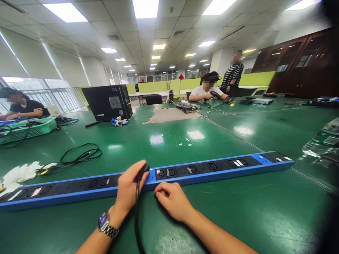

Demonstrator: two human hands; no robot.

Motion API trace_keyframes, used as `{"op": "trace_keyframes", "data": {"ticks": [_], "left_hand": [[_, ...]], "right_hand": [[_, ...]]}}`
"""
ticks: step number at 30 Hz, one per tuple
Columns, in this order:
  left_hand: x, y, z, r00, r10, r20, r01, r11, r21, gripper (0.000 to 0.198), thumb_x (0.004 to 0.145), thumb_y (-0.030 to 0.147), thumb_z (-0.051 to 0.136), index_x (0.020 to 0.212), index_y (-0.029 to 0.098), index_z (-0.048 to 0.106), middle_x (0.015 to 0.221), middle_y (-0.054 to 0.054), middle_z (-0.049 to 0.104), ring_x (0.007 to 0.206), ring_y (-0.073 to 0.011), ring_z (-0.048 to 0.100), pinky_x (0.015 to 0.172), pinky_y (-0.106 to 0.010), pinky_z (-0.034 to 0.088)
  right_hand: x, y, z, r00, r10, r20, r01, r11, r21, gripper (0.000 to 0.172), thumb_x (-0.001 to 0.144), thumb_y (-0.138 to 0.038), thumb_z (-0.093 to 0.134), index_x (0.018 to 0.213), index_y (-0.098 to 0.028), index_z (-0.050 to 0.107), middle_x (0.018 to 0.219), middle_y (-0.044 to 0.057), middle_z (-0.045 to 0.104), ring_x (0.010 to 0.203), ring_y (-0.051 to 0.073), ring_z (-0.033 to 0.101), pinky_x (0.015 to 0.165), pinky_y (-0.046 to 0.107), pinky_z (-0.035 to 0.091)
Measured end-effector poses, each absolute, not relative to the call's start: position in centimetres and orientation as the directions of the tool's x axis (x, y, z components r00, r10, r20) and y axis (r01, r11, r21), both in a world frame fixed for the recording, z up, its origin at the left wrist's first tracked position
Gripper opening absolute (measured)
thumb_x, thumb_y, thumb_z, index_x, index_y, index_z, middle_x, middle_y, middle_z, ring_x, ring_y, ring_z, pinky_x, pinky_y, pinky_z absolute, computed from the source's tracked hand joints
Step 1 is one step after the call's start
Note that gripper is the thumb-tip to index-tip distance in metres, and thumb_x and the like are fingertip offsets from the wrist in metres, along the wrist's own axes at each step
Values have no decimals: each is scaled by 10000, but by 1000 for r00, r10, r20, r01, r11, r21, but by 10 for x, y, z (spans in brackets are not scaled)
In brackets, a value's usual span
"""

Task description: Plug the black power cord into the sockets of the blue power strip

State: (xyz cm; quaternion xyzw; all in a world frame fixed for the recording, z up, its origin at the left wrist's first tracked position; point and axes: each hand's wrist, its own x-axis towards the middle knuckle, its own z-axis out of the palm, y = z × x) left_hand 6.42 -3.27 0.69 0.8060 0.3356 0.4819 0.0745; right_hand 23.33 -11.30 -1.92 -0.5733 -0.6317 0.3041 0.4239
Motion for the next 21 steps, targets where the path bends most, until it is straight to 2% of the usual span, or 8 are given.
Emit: {"op": "trace_keyframes", "data": {"ticks": [4, 9, 15, 18, 21], "left_hand": [[72, -34, 1, 381, 658, 649, 484, -740, 467, 306, 857, 302, 671, 1143, 195, 649, 1010, -59, 760, 862, -200, 727, 797, -314, 592], [72, -40, 6, 523, 527, 670, 378, -848, 372, 255, 886, 236, 619, 1140, 232, 645, 1090, -56, 736, 970, -195, 687, 862, -321, 555], [67, -34, 3, 521, 569, 636, 442, -818, 368, 255, 895, 248, 594, 1147, 237, 635, 1062, -58, 734, 933, -200, 674, 824, -337, 544], [64, -34, 4, 595, 550, 586, 482, -828, 287, 406, 856, 315, 652, 1251, 247, 585, 1193, -86, 694, 1072, -247, 640, 928, -407, 503], [62, -35, 4, 562, 608, 561, 631, -753, 185, 660, 770, 375, 728, 1369, 225, 493, 1291, -126, 639, 1160, -316, 591, 1003, -515, 432]], "right_hand": [[233, -113, -18, 7, 982, 188, 482, 161, -861, 155, 761, -171, 544, 744, -179, 697, 516, -60, 498, 488, 84, 417, 520, 222, 284], [232, -115, -17, -4, 979, 206, 484, 182, -856, 164, 765, -161, 538, 748, -183, 699, 535, -54, 517, 502, 88, 433, 523, 227, 284], [230, -117, -19, -4, 976, 217, 504, 190, -843, 162, 774, -160, 543, 752, -192, 701, 518, -57, 533, 486, 88, 436, 518, 228, 299], [233, -120, -17, 21, 955, 296, 528, 241, -815, 177, 809, -184, 525, 798, -198, 701, 561, -38, 582, 507, 100, 483, 535, 232, 344], [238, -119, -10, 106, 841, 530, 653, 343, -675, 188, 835, -213, 518, 902, -195, 693, 774, 35, 678, 700, 153, 586, 667, 276, 429]]}}
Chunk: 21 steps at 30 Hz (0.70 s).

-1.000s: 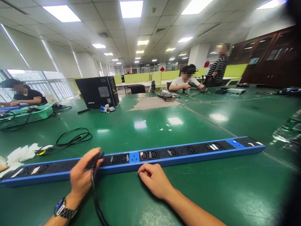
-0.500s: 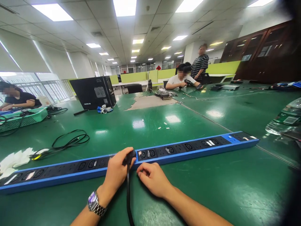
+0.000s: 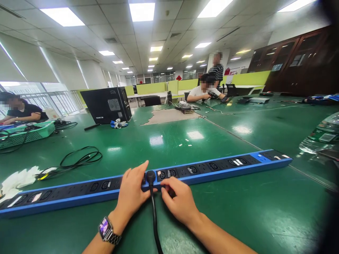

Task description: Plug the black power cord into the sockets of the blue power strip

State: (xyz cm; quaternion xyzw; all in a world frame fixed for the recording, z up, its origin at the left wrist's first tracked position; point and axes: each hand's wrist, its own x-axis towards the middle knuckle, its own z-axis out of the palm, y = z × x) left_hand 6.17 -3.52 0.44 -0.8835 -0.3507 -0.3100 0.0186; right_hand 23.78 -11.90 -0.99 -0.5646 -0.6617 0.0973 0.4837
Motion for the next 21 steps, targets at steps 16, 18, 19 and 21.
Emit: {"op": "trace_keyframes", "data": {"ticks": [16, 18, 19, 21], "left_hand": [[56, -32, -4, 563, 670, 484, 739, -670, 69, 625, 716, 443, 770, 1269, 224, 578, 1193, -98, 671, 1075, -312, 599, 979, -507, 410], [56, -32, -5, 564, 662, 494, 735, -675, 66, 612, 729, 455, 757, 1272, 237, 578, 1191, -95, 671, 1074, -309, 599, 980, -505, 410], [56, -32, -5, 562, 663, 494, 736, -674, 67, 608, 731, 457, 755, 1272, 241, 579, 1193, -95, 671, 1077, -310, 598, 981, -505, 410], [56, -32, -5, 557, 678, 480, 743, -665, 76, 617, 720, 455, 764, 1268, 235, 586, 1197, -98, 671, 1086, -315, 596, 985, -508, 411]], "right_hand": [[302, -97, 16, 462, 685, 564, 625, 200, -755, 363, 855, -476, 582, 1082, -202, 654, 953, 60, 725, 813, 192, 668, 778, 320, 513], [326, -107, 6, 360, 761, 539, 703, 159, -693, 328, 857, -473, 578, 1041, -218, 674, 940, 49, 734, 828, 196, 675, 796, 322, 512], [333, -110, 1, 310, 783, 539, 739, 159, -655, 318, 863, -467, 573, 1042, -225, 677, 964, 49, 736, 866, 202, 677, 825, 329, 508], [338, -114, -8, 237, 791, 564, 792, 179, -584, 315, 882, -454, 557, 1076, -234, 670, 1033, 55, 734, 954, 210, 670, 897, 351, 490]]}}
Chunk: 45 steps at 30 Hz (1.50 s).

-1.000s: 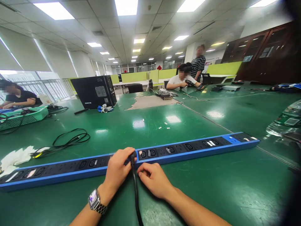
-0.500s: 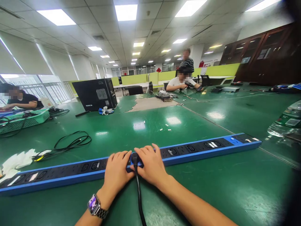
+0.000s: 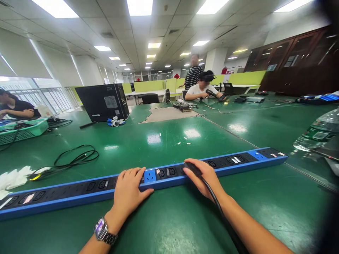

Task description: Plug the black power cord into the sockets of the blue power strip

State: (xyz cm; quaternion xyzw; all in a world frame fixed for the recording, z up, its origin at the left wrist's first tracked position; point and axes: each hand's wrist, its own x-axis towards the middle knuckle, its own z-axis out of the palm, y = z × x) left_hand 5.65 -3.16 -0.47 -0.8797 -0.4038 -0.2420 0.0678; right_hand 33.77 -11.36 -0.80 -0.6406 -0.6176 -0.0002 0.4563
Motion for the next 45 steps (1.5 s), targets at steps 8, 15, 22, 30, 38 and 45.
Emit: {"op": "trace_keyframes", "data": {"ticks": [8, 15, 22, 30, 38, 45], "left_hand": [[56, -33, -2, 541, 708, 454, 754, -647, 109, 623, 708, 437, 769, 1266, 222, 597, 1212, -102, 667, 1117, -326, 592, 1008, -524, 401], [65, -40, 2, 526, 688, 500, 698, -685, 208, 449, 842, 442, 642, 1230, 219, 608, 1214, -94, 674, 1119, -279, 597, 1003, -503, 411], [72, -39, 0, 523, 672, 525, 679, -700, 219, 387, 842, 427, 652, 1176, 233, 637, 1181, -89, 687, 1100, -271, 603, 982, -484, 419], [71, -45, 4, 544, 657, 521, 618, -734, 280, 508, 826, 366, 656, 1304, 235, 547, 1269, -99, 652, 1155, -289, 592, 1010, -506, 426], [183, -67, 4, 560, 655, 507, 471, -755, 456, 454, 845, 201, 611, 1289, 288, 577, 1187, -58, 704, 1111, -276, 621, 987, -495, 456], [137, -50, 31, 115, 662, 741, 303, -734, 608, 312, 944, 314, 527, 1237, 224, 584, 1172, -70, 706, 1048, -222, 662, 932, -381, 510]], "right_hand": [[321, -109, -4, 128, 788, 602, 873, 199, -446, 294, 912, -414, 528, 1109, -232, 648, 1035, 65, 734, 948, 208, 667, 920, 376, 471], [324, -113, -4, 218, 783, 583, 889, 88, -450, 315, 898, -443, 535, 1076, -226, 677, 940, 76, 711, 889, 220, 640, 872, 378, 464], [318, -108, -7, 216, 766, 605, 881, 115, -460, 277, 875, -406, 562, 1057, -235, 683, 912, 60, 717, 863, 214, 631, 841, 370, 463], [324, -107, -10, 156, 828, 539, 963, -6, -271, 738, 750, -629, 643, 1352, -216, 532, 1361, 151, 582, 1209, 336, 524, 1066, 581, 281], [340, -107, -16, 108, 918, 382, 989, -60, -135, 647, 768, -469, 672, 1351, -213, 555, 1374, 134, 578, 1250, 331, 489, 1048, 499, 322], [334, -108, -13, 158, 907, 391, 980, -96, -173, 795, 637, -598, 753, 1322, -233, 580, 1373, 120, 582, 1274, 339, 481, 1066, 526, 313]]}}
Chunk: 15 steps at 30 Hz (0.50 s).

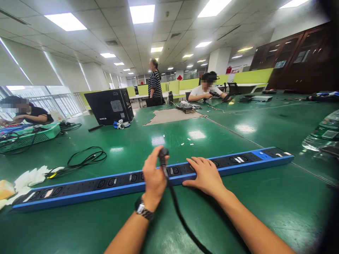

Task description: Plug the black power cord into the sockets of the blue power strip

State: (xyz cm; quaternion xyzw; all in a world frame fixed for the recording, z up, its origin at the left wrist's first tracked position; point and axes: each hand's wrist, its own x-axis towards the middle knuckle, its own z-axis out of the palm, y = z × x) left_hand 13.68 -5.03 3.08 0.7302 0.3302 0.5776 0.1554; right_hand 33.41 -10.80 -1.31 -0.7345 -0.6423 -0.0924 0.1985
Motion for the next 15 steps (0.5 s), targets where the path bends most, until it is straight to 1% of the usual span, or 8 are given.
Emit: {"op": "trace_keyframes", "data": {"ticks": [1, 3, 4, 6, 8, 11, 15], "left_hand": [[119, -45, 31, 71, 671, 738, 335, -713, 616, 328, 932, 354, 555, 1230, 221, 590, 1156, -69, 712, 1030, -227, 672, 929, -380, 510], [86, -35, 26, 77, 704, 706, 407, -668, 623, 351, 913, 397, 584, 1208, 208, 608, 1120, -71, 723, 999, -232, 685, 912, -373, 516], [74, -31, 21, 136, 724, 676, 432, -657, 617, 346, 915, 398, 579, 1200, 206, 615, 1091, -69, 731, 964, -226, 694, 883, -362, 527], [58, -27, 11, 316, 733, 602, 474, -672, 569, 315, 909, 369, 583, 1181, 218, 636, 1042, -56, 745, 917, -218, 702, 832, -346, 542], [55, -25, 5, 468, 702, 536, 497, -711, 497, 298, 895, 319, 603, 1179, 241, 646, 1059, -47, 746, 953, -222, 693, 854, -359, 536], [62, -25, 6, 556, 672, 489, 511, -740, 437, 319, 884, 265, 618, 1203, 256, 640, 1150, -51, 725, 1061, -235, 660, 943, -397, 503], [65, -23, 15, 610, 674, 418, 502, -736, 454, 325, 879, 251, 618, 1203, 261, 643, 1173, -47, 721, 1070, -233, 659, 959, -393, 500]], "right_hand": [[334, -108, -12, 163, 909, 383, 978, -99, -181, 804, 630, -603, 756, 1322, -236, 580, 1378, 117, 579, 1280, 339, 477, 1071, 526, 310], [333, -108, -10, 172, 917, 361, 976, -107, -192, 811, 625, -607, 758, 1324, -235, 580, 1388, 111, 573, 1289, 337, 471, 1080, 523, 304], [332, -109, -9, 174, 920, 350, 975, -111, -194, 818, 622, -607, 760, 1326, -231, 579, 1391, 110, 570, 1294, 338, 467, 1085, 520, 300], [331, -109, -7, 178, 925, 336, 974, -116, -195, 833, 618, -610, 760, 1333, -225, 574, 1392, 111, 569, 1301, 339, 461, 1091, 519, 296], [331, -108, -8, 180, 926, 332, 974, -119, -195, 842, 619, -612, 757, 1341, -222, 567, 1392, 112, 568, 1304, 339, 458, 1095, 520, 294], [332, -108, -9, 177, 926, 333, 975, -118, -190, 835, 627, -613, 747, 1343, -225, 564, 1390, 117, 567, 1307, 344, 456, 1092, 529, 298], [333, -108, -9, 168, 932, 321, 976, -111, -187, 839, 636, -617, 740, 1353, -221, 555, 1411, 133, 546, 1327, 358, 437, 1101, 563, 273]]}}
